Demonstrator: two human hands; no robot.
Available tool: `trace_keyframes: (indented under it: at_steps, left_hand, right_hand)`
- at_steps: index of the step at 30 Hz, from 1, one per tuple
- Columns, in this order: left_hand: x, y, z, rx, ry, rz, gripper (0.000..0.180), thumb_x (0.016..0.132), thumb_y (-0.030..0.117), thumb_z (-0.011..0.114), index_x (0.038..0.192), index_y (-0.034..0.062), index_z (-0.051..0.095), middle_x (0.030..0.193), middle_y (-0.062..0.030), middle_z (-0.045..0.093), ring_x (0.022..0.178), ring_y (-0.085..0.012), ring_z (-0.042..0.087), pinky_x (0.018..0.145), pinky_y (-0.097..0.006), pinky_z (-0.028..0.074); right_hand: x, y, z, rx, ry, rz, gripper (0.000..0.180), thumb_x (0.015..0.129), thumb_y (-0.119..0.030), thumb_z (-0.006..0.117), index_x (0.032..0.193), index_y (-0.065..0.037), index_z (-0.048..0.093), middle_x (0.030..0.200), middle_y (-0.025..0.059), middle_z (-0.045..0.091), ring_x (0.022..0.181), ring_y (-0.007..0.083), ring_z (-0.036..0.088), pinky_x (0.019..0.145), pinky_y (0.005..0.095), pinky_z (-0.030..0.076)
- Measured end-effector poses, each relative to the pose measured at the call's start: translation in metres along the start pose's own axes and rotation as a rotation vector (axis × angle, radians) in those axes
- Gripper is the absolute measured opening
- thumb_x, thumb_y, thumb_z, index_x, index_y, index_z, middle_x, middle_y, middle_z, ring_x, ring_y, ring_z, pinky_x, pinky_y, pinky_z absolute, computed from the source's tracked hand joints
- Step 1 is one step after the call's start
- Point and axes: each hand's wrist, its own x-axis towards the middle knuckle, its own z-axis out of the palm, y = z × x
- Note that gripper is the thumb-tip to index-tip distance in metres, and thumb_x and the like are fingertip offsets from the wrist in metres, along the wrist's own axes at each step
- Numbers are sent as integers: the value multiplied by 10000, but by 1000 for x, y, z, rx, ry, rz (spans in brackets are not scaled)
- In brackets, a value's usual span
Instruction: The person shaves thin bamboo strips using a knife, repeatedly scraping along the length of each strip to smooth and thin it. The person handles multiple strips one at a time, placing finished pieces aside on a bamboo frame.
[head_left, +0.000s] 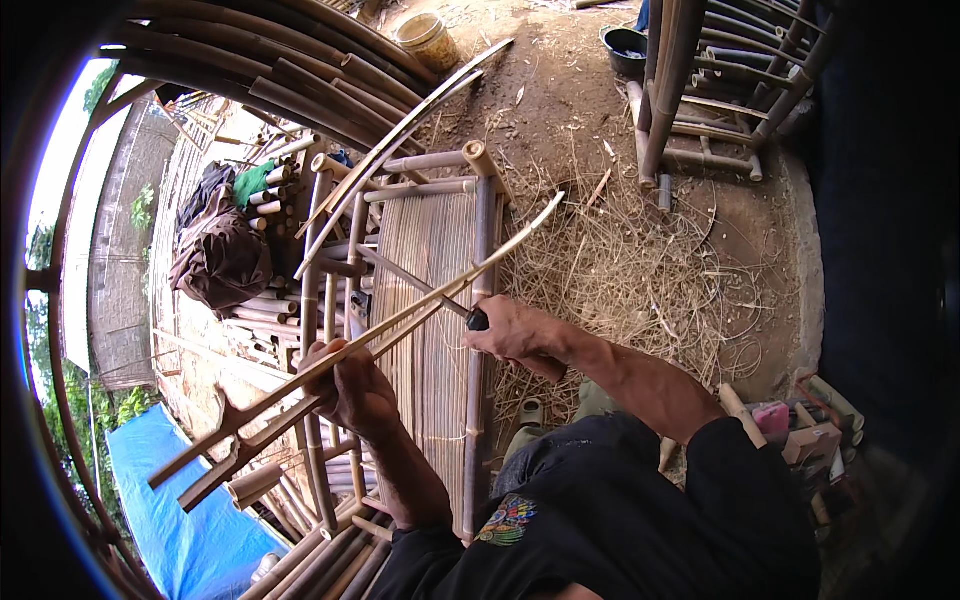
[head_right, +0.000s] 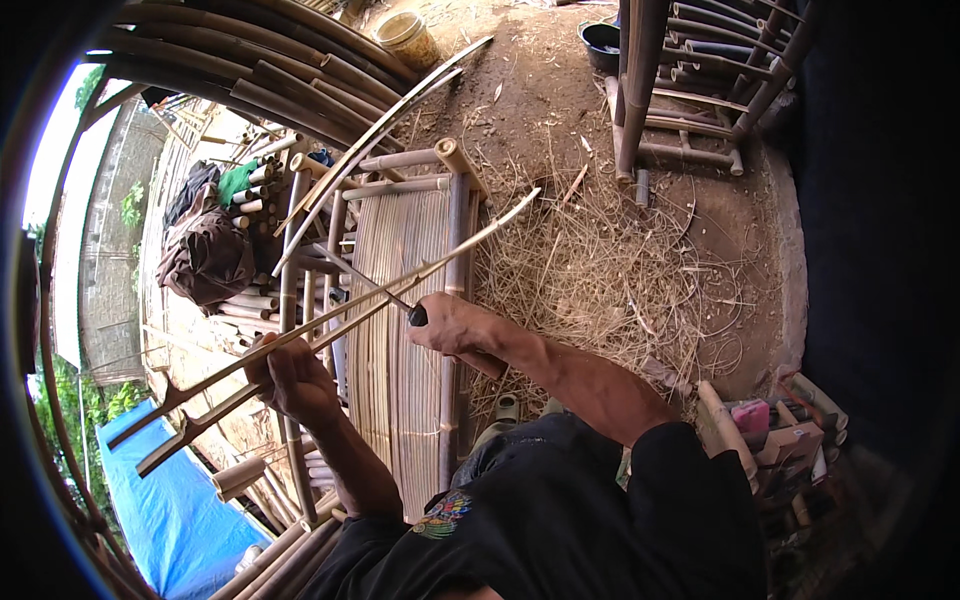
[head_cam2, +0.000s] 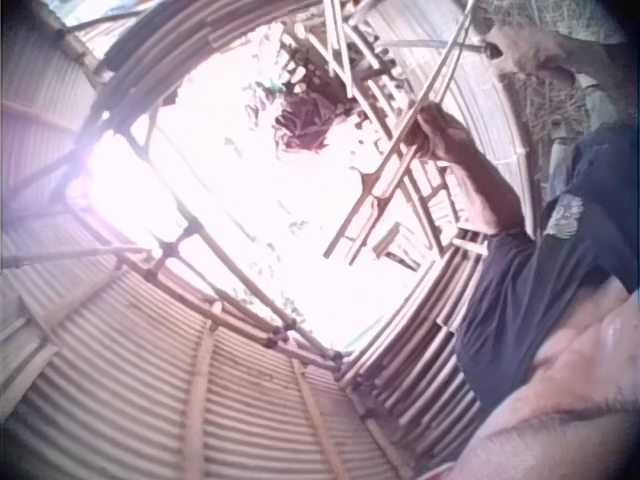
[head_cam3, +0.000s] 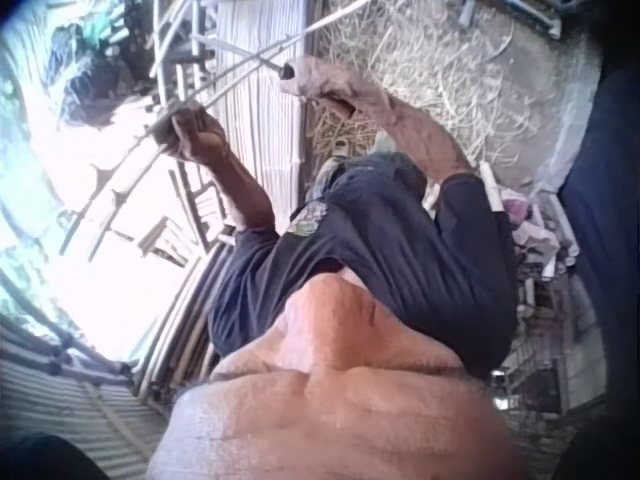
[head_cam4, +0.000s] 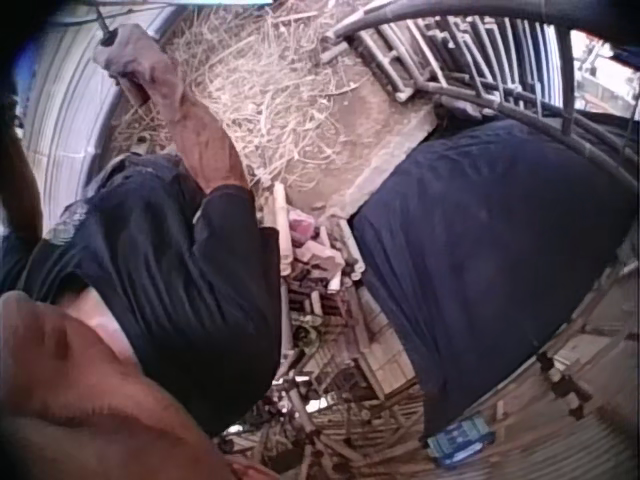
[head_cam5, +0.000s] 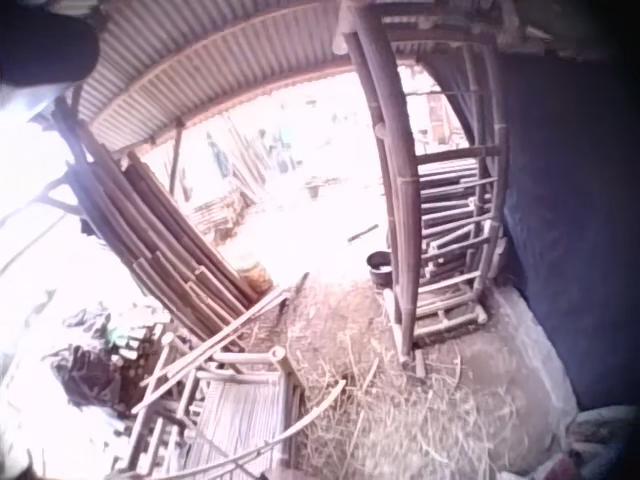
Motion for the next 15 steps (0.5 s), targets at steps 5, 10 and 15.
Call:
trace_keyframes:
  at_steps: [5,10,15]
  left_hand:
    - [11,7,30,172,228,-14,121,900,31,633,988,25,550,776,3,526,595,-26,482,553,-153,500]
    - [26,4,55,207,335,15,157,931,84,610,859,101,472,582,23,419,510,-61,345,503,-244,323]
    - [40,2,33,121,-35,-6,375,885,142,681,1197,16,514,1092,-99,566,1023,-198,557,936,-347,461]
  right_hand:
    - [-4,12,6,-471,438,-283,291,928,-262,559,862,12,486,624,109,568,459,202,557,397,346,457]
    - [24,149,-47,-496,466,271,269,931,-244,550,915,24,526,643,56,528,459,138,472,370,326,443]
    - [20,140,-53,-536,490,350,288,924,-236,563,974,45,524,722,106,600,560,209,591,476,359,508]
